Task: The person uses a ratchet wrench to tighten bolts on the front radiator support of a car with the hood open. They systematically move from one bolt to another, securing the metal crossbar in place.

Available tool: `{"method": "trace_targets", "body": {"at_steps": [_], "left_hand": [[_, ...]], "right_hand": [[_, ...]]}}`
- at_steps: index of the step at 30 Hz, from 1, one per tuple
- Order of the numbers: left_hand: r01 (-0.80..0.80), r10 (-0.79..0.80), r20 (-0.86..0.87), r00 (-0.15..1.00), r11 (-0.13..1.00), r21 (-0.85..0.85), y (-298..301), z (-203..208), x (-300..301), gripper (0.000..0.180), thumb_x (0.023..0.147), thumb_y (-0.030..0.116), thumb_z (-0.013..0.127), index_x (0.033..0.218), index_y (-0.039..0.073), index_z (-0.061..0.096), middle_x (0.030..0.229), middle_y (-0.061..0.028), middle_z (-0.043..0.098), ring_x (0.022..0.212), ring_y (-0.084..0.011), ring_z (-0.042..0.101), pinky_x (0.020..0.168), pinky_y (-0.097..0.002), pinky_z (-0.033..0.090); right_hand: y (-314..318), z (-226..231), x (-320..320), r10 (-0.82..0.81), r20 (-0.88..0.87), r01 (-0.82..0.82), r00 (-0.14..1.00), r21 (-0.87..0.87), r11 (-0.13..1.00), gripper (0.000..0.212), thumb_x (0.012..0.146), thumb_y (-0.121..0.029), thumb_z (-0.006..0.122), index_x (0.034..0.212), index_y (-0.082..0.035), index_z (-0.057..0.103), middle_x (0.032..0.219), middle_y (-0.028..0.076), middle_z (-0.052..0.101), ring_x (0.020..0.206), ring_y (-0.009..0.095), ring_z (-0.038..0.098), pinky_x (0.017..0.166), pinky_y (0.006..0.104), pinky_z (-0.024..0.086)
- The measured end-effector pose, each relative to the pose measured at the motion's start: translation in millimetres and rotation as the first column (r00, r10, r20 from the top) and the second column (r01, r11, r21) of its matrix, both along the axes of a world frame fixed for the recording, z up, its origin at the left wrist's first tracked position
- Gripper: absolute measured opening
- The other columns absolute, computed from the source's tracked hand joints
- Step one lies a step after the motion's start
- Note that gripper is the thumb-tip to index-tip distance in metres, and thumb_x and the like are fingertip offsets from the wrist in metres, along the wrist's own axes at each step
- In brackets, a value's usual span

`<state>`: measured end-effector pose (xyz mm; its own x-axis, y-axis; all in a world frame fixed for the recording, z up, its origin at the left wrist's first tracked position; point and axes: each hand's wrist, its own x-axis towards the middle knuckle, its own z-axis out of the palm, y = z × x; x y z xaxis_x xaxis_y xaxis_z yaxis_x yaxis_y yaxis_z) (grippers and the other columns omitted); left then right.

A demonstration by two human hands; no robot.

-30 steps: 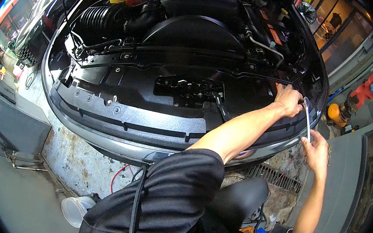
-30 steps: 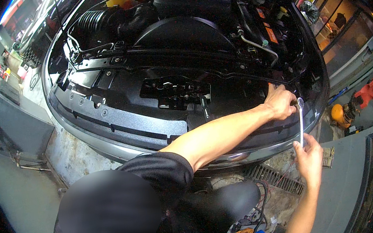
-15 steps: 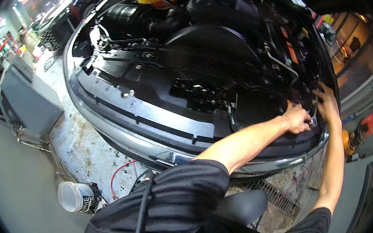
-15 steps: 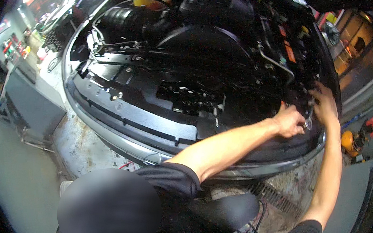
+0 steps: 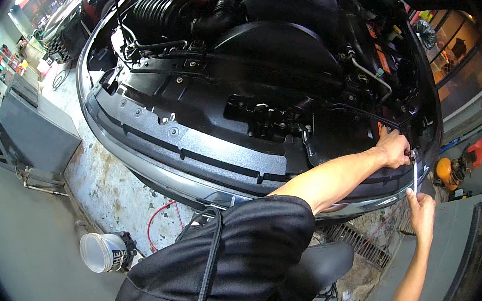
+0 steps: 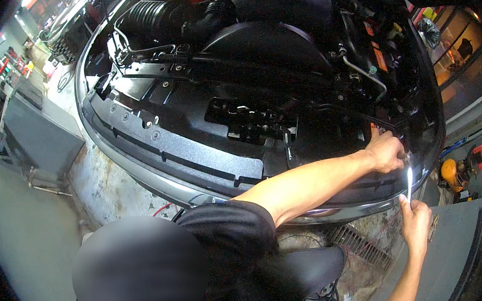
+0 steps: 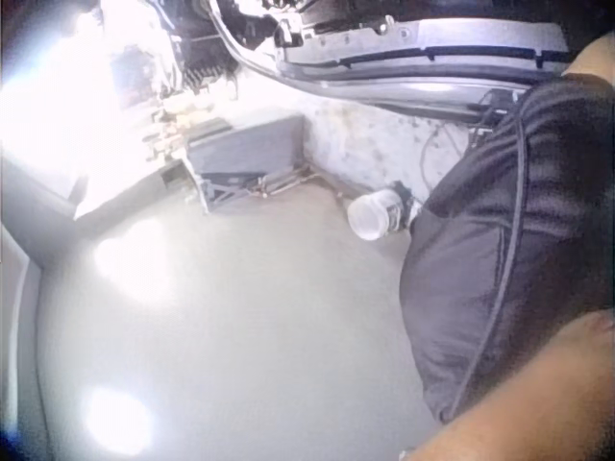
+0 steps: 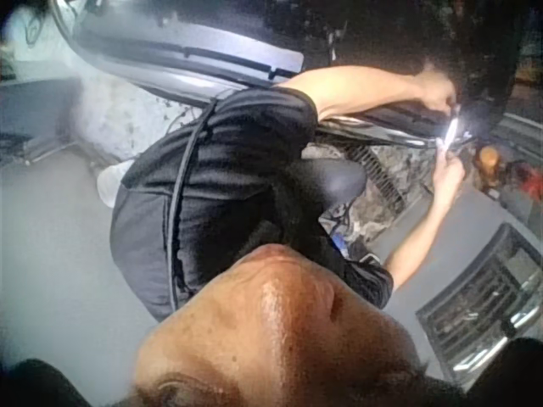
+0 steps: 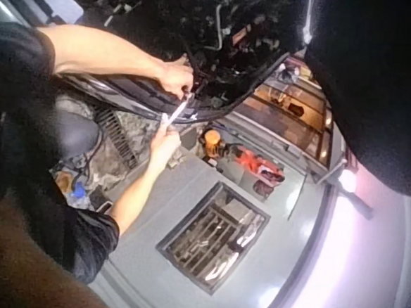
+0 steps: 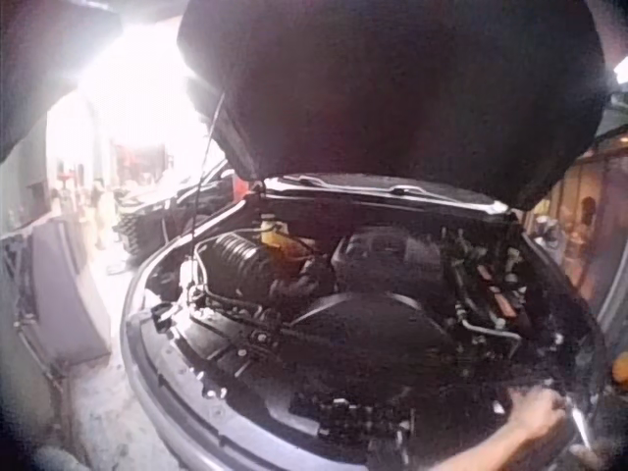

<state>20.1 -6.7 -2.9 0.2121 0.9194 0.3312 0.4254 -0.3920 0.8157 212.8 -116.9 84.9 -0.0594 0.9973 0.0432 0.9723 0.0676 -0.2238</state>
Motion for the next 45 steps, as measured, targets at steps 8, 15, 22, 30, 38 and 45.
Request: {"method": "trace_targets", "body": {"at_steps": [8, 15, 22, 30, 38, 45], "left_hand": [[0.094, -0.087, -0.051, 0.995, 0.985, 0.143, -1, -2, -8, 0.017, 0.080, 0.031, 0.075, 0.090, 0.018, 0.079, 0.090, -0.0096, 0.074, 0.107, -0.0345, 0.063, 0.105, -0.0627, 0.028], [0.141, -0.133, -0.097, 0.986, 0.987, 0.082, 1, 3, -16, 0.020, 0.082, 0.032, 0.075, 0.092, 0.015, 0.077, 0.094, -0.0119, 0.074, 0.112, -0.0369, 0.061, 0.105, -0.0683, 0.027], [0.075, -0.071, -0.068, 0.995, 0.996, 0.055, 1, -3, -10, 0.024, 0.085, 0.037, 0.072, 0.099, 0.017, 0.077, 0.099, -0.0133, 0.072, 0.114, -0.0369, 0.061, 0.109, -0.0686, 0.026], [-0.029, 0.037, -0.107, 0.994, 0.997, 0.072, -5, 2, -1, 0.025, 0.081, 0.035, 0.075, 0.096, 0.016, 0.080, 0.093, -0.0143, 0.073, 0.110, -0.0347, 0.062, 0.110, -0.0659, 0.027], [0.016, 0.001, -0.154, 0.988, 0.994, 0.104, -14, 4, -4, 0.024, 0.083, 0.030, 0.073, 0.103, 0.019, 0.080, 0.094, -0.0084, 0.073, 0.111, -0.0301, 0.062, 0.113, -0.0684, 0.021], [0.052, -0.031, -0.207, 0.978, 0.994, 0.097, -8, 3, -4, 0.020, 0.083, 0.035, 0.071, 0.095, 0.020, 0.077, 0.095, -0.0119, 0.073, 0.113, -0.0337, 0.062, 0.112, -0.0721, 0.019]], "right_hand": [[78, 29, 25, 0.051, 0.375, -0.022, 0.926, -0.082, 0.996, 0.025, 0.084, -0.025, 0.077, 0.090, 0.000, 0.073, 0.090, 0.023, 0.072, 0.087, 0.038, 0.071, 0.076, 0.0470, 0.054], [208, 10, -7, 0.527, 0.297, -0.604, 0.796, 0.331, 0.725, 0.040, 0.077, 0.003, 0.065, 0.116, -0.003, 0.071, 0.131, 0.017, 0.064, 0.125, 0.037, 0.056, 0.108, 0.0440, 0.044], [140, 18, 57, 0.284, 0.027, -0.285, 0.958, 0.092, 0.954, 0.035, 0.069, -0.023, 0.087, 0.078, 0.006, 0.070, 0.062, 0.010, 0.063, 0.059, 0.019, 0.061, 0.058, 0.0360, 0.047], [-7, 13, -4, -0.064, -0.334, -0.009, 0.941, -0.211, 0.977, 0.042, 0.089, -0.030, 0.079, 0.064, -0.001, 0.063, 0.055, 0.001, 0.055, 0.052, 0.008, 0.048, 0.045, 0.0276, 0.036], [83, 29, 40, 0.031, 0.310, -0.005, 0.950, -0.084, 0.996, 0.030, 0.076, -0.025, 0.083, 0.086, 0.000, 0.071, 0.084, 0.019, 0.073, 0.079, 0.035, 0.071, 0.073, 0.0456, 0.053], [190, 20, -3, 0.465, 0.271, -0.533, 0.843, 0.298, 0.792, 0.037, 0.080, 0.002, 0.060, 0.113, -0.006, 0.073, 0.135, 0.016, 0.063, 0.125, 0.036, 0.056, 0.108, 0.0421, 0.045]]}}
